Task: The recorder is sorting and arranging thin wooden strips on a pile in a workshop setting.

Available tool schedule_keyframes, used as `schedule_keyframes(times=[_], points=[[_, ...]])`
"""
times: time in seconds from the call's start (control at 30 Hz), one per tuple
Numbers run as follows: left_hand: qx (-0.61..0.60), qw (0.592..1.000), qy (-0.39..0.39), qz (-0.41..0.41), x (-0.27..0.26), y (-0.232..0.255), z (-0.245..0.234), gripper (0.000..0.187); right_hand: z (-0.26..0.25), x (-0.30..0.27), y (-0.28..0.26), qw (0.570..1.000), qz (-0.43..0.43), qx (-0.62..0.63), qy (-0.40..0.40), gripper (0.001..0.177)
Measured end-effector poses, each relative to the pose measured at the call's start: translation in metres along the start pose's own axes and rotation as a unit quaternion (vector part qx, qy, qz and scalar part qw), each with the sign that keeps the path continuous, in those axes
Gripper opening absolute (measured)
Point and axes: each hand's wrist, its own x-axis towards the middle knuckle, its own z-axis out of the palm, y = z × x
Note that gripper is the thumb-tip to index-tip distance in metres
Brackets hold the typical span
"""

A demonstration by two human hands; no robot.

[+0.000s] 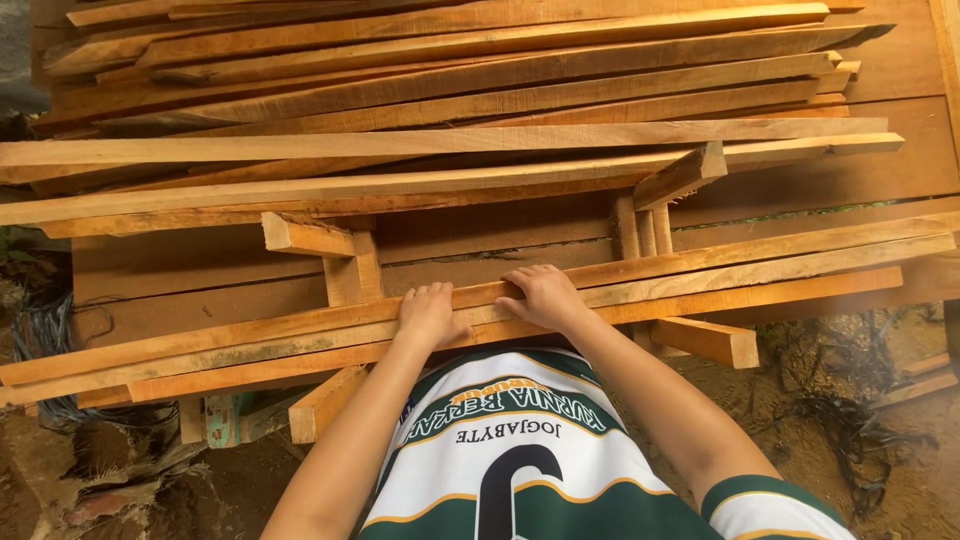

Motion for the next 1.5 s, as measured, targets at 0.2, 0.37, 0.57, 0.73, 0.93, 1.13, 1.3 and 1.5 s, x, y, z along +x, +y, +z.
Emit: schedule_keyframes(times=[0.2, 0.37, 0.57, 0.73, 0.93, 1.13, 1.3, 1.5], points=[[-0.008, 1.000, 0.021, 0.020, -0.010, 0.005, 0.006, 0.127, -0.008, 0.018, 0.001, 0.993, 0.047, -0.047, -0.101, 0.057], [-0.018, 0.998, 0.051, 0.042, -0.022, 0.002, 0.000, 0.122, -0.019, 0.019, -0.005, 0.994, 0.046, -0.010, -0.102, 0.052], [-0.025, 0.997, 0.069, 0.029, 0.010, -0.014, 0.020, 0.095, -0.013, 0.018, -0.006, 0.995, 0.061, -0.009, -0.083, 0.051], [0.014, 0.997, 0.069, 0.021, 0.043, -0.020, 0.033, 0.092, -0.021, 0.020, -0.011, 0.993, 0.077, -0.005, -0.089, 0.050], [-0.021, 1.000, 0.013, 0.007, 0.041, -0.018, 0.008, 0.070, 0.007, 0.024, 0.003, 0.996, 0.045, -0.072, -0.039, 0.040], [-0.031, 0.999, 0.023, -0.002, 0.038, -0.016, 0.028, 0.067, 0.001, 0.013, -0.013, 0.996, -0.026, -0.026, 0.083, 0.045], [-0.063, 0.996, 0.063, 0.018, 0.027, -0.020, 0.030, 0.067, 0.006, 0.016, -0.016, 0.994, -0.044, -0.040, 0.094, 0.049], [-0.041, 0.998, 0.018, 0.046, -0.012, -0.001, -0.007, 0.092, 0.011, 0.013, -0.015, 0.999, -0.001, 0.035, 0.029, 0.041]])
